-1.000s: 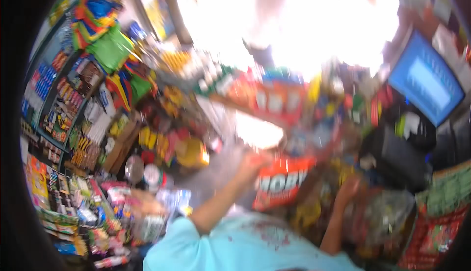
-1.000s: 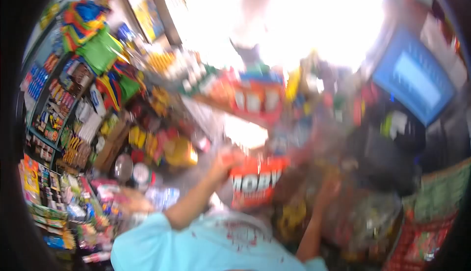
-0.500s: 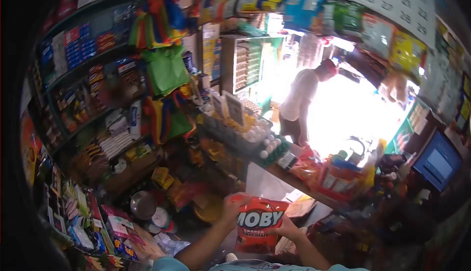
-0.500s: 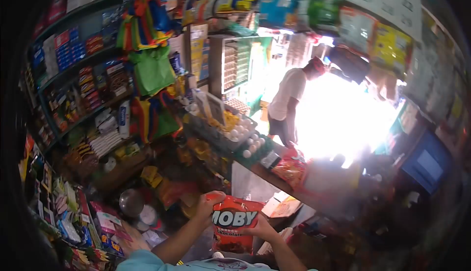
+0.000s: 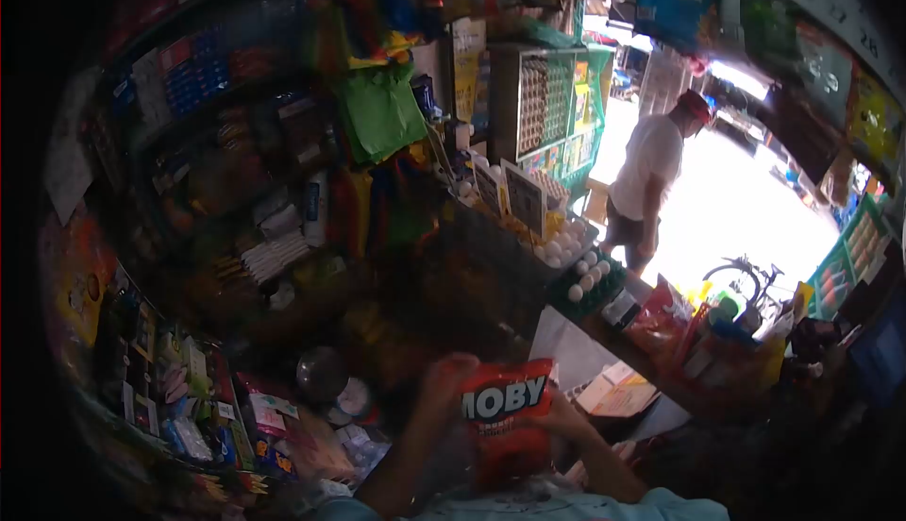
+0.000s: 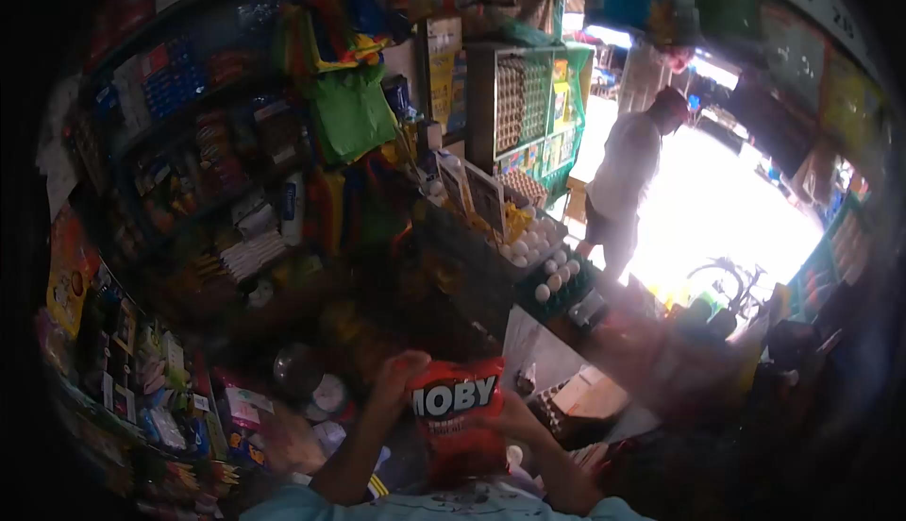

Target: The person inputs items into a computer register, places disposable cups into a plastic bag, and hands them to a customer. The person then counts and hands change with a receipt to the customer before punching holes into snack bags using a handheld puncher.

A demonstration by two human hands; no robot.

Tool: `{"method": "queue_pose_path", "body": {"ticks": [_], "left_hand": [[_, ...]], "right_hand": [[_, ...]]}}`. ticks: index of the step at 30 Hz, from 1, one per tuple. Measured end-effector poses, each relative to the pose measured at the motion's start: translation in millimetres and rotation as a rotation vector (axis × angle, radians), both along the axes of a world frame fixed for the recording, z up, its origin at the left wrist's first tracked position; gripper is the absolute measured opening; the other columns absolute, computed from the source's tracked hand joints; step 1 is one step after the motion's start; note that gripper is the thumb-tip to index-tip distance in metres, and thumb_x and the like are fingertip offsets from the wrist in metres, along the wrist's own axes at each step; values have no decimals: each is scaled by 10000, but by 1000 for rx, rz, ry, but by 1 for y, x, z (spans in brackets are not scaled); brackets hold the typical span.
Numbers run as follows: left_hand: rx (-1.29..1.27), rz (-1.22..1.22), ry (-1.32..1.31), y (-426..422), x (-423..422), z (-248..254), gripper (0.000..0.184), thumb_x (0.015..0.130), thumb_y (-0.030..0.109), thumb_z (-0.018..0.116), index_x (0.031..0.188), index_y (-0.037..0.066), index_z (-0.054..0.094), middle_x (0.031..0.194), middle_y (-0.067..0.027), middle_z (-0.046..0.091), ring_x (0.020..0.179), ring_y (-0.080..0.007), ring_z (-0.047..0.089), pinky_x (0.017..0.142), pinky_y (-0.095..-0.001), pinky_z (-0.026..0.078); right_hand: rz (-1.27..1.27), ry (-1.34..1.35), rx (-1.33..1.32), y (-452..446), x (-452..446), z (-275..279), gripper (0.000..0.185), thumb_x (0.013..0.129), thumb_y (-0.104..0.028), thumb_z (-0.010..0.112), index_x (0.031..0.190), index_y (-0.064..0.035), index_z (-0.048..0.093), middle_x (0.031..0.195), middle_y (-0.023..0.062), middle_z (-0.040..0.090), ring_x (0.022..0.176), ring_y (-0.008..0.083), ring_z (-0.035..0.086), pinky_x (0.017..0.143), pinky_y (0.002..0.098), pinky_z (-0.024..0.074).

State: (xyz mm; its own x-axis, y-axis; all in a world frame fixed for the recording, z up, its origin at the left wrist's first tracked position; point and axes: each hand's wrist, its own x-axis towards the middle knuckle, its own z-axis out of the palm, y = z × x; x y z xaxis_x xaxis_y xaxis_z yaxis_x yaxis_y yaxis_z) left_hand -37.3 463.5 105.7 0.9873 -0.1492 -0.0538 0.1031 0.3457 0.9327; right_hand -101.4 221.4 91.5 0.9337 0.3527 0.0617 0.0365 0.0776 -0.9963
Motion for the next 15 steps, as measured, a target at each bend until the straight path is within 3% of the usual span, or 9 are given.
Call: {"method": "queue_pose_path", "body": {"ticks": [3,5,9,10,13,14,15], "left_hand": [[-142,-66,81,-32,1,19,472,913,121,676,1349,54,508,1251,-92,614,1021,-177,647,922,-320,528],[-42,-199,11,-46,2,8,592,878,93,712,1399,47,436,1302,-116,580,1065,-193,638,926,-334,536],[288,-390,-48,-80,8,-31,868,716,111,854,1436,25,378,1311,-108,582,1179,-222,596,1007,-345,492],[306,-380,37,-85,14,-41,876,662,35,874,1405,3,411,1298,-112,593,1159,-211,607,989,-342,503],[189,-372,98,-109,20,-36,781,671,30,870,1349,5,483,1234,-91,634,1085,-184,639,940,-332,528],[219,-343,150,-114,20,-40,642,679,45,875,1249,13,580,1108,-66,691,1018,-155,661,903,-312,536],[319,-389,223,-113,23,-44,638,690,26,864,1253,17,565,1107,-71,691,987,-152,668,854,-300,545]], "right_hand": [[-75,-35,38,-22,21,-19,568,775,-125,841,1275,-26,588,1208,68,670,1140,161,613,998,341,491],[-153,-32,109,-39,35,-14,672,754,-140,867,1326,-39,530,1218,53,658,1145,138,598,1004,333,479],[-202,-130,154,-75,56,-13,676,754,-125,858,1332,-41,519,1210,47,654,1103,121,597,984,320,481],[-206,-117,130,-82,59,-20,673,755,-128,853,1332,-40,518,1206,49,655,1098,122,597,982,317,480],[-195,-89,73,-102,70,-40,668,758,-146,844,1329,-36,517,1199,57,658,1087,124,599,978,314,478],[-194,-61,77,-107,72,-49,669,758,-158,843,1328,-33,517,1198,60,658,1086,126,598,978,316,477],[-190,-34,78,-110,74,-56,670,758,-169,842,1327,-31,517,1197,64,659,1085,128,598,978,318,476]]}}
